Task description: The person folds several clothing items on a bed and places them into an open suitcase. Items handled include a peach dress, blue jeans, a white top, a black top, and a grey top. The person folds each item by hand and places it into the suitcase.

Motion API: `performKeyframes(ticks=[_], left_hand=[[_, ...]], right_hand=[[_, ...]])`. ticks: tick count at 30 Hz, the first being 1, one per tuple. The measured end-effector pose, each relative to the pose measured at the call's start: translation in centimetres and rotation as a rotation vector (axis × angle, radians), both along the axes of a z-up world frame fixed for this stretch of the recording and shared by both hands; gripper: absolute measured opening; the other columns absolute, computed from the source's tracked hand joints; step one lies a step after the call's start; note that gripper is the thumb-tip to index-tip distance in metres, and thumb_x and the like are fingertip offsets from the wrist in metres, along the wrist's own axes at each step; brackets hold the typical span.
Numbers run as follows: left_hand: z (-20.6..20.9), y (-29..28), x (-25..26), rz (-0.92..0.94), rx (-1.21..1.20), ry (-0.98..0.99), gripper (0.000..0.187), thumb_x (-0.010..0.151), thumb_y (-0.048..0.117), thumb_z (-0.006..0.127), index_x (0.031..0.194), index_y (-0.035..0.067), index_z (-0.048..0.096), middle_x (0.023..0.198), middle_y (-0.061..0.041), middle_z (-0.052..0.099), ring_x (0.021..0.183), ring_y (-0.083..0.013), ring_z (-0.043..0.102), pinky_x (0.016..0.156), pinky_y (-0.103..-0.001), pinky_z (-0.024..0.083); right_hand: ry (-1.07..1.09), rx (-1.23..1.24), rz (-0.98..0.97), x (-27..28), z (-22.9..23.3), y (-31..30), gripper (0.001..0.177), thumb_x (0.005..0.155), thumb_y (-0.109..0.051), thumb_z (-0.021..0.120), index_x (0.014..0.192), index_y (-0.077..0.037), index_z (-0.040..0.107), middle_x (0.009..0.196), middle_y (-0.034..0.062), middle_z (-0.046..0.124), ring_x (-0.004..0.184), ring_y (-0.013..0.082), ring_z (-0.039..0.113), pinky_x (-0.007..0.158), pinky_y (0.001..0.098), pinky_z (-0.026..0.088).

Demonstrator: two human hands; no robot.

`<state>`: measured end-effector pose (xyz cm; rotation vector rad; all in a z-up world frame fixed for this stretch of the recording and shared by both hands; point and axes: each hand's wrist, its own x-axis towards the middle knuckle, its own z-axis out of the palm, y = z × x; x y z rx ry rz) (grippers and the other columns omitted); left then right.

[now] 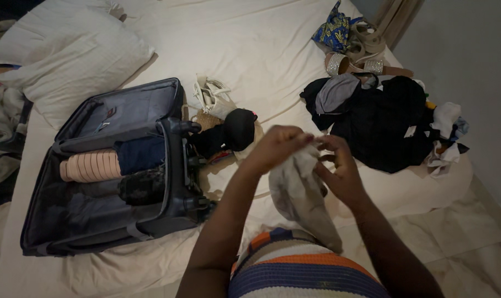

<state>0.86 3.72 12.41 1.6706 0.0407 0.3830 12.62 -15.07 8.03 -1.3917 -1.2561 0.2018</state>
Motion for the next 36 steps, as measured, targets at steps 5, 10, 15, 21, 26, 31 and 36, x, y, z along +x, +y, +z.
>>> performKeyframes(ticks=[5,10,15,21,26,31,36], left_hand=[[0.4,0.5,-0.4,0.075,0.178,0.078,0.036,0.103,0.036,0.065,0.087,0.005,0.073,0.073,0.002,0.060,0.066,-0.0082,0.052,0.059,-0.027,0.045],[2.2,3.6,-2.9,0.342,0.104,0.208,0.034,0.100,0.038,0.063,0.095,0.006,0.075,0.080,-0.004,0.068,0.069,-0.0147,0.060,0.065,-0.031,0.053],[2.7,7.5,-5.2,0.735,-0.124,0.032,0.027,0.099,0.036,0.062,0.095,0.010,0.071,0.085,-0.002,0.069,0.076,-0.0138,0.063,0.076,-0.030,0.054],[0.6,10.6,-8.0,0.554,-0.281,-0.412,0.028,0.098,0.033,0.069,0.085,0.009,0.062,0.081,-0.004,0.067,0.074,-0.0146,0.062,0.084,-0.033,0.053],[-0.6,11.6,-9.1,0.111,0.107,-0.496,0.036,0.096,0.024,0.080,0.077,0.008,0.054,0.076,-0.005,0.061,0.074,-0.0140,0.059,0.100,-0.036,0.052],[0.2,13.6,-8.7,0.348,0.058,-0.206,0.026,0.082,0.007,0.078,0.072,0.010,0.055,0.082,-0.006,0.069,0.078,-0.0169,0.064,0.074,-0.037,0.051],[2.2,15.3,-8.6,0.216,-0.194,-0.578,0.027,0.094,0.012,0.073,0.076,0.014,0.052,0.083,-0.006,0.070,0.086,-0.0204,0.069,0.109,-0.047,0.054]], right_hand=[[0.072,-0.322,0.077,0.9,-1.4,1.0,0.028,0.093,-0.029,0.068,0.103,-0.003,0.071,0.091,0.0044,0.072,0.086,0.0205,0.069,0.077,0.0354,0.055],[0.218,-0.671,0.188,5.9,-6.7,-1.9,0.046,0.081,-0.045,0.070,0.092,-0.001,0.076,0.074,0.0086,0.070,0.066,0.0204,0.066,0.059,0.0352,0.057],[0.236,-0.539,0.548,11.0,-11.2,-5.6,0.055,0.091,-0.054,0.068,0.091,0.001,0.075,0.075,0.0083,0.069,0.065,0.0180,0.062,0.059,0.0340,0.057],[0.412,0.009,0.430,11.1,-6.1,-6.3,0.049,0.104,-0.045,0.065,0.138,-0.010,0.059,0.135,0.0141,0.063,0.098,0.0209,0.061,0.084,0.0345,0.057],[0.415,0.066,0.326,9.3,2.8,-7.5,0.046,0.100,-0.034,0.064,0.137,-0.007,0.064,0.138,0.0151,0.053,0.119,0.0227,0.058,0.098,0.0358,0.053],[0.411,0.166,0.640,7.8,3.8,-7.9,0.029,0.102,-0.028,0.065,0.116,-0.005,0.074,0.134,0.0163,0.059,0.124,0.0277,0.059,0.106,0.0423,0.050],[-0.165,-0.498,0.467,7.3,3.4,-7.0,0.032,0.095,-0.027,0.066,0.117,-0.004,0.072,0.128,0.0140,0.063,0.121,0.0303,0.060,0.108,0.0501,0.043]])
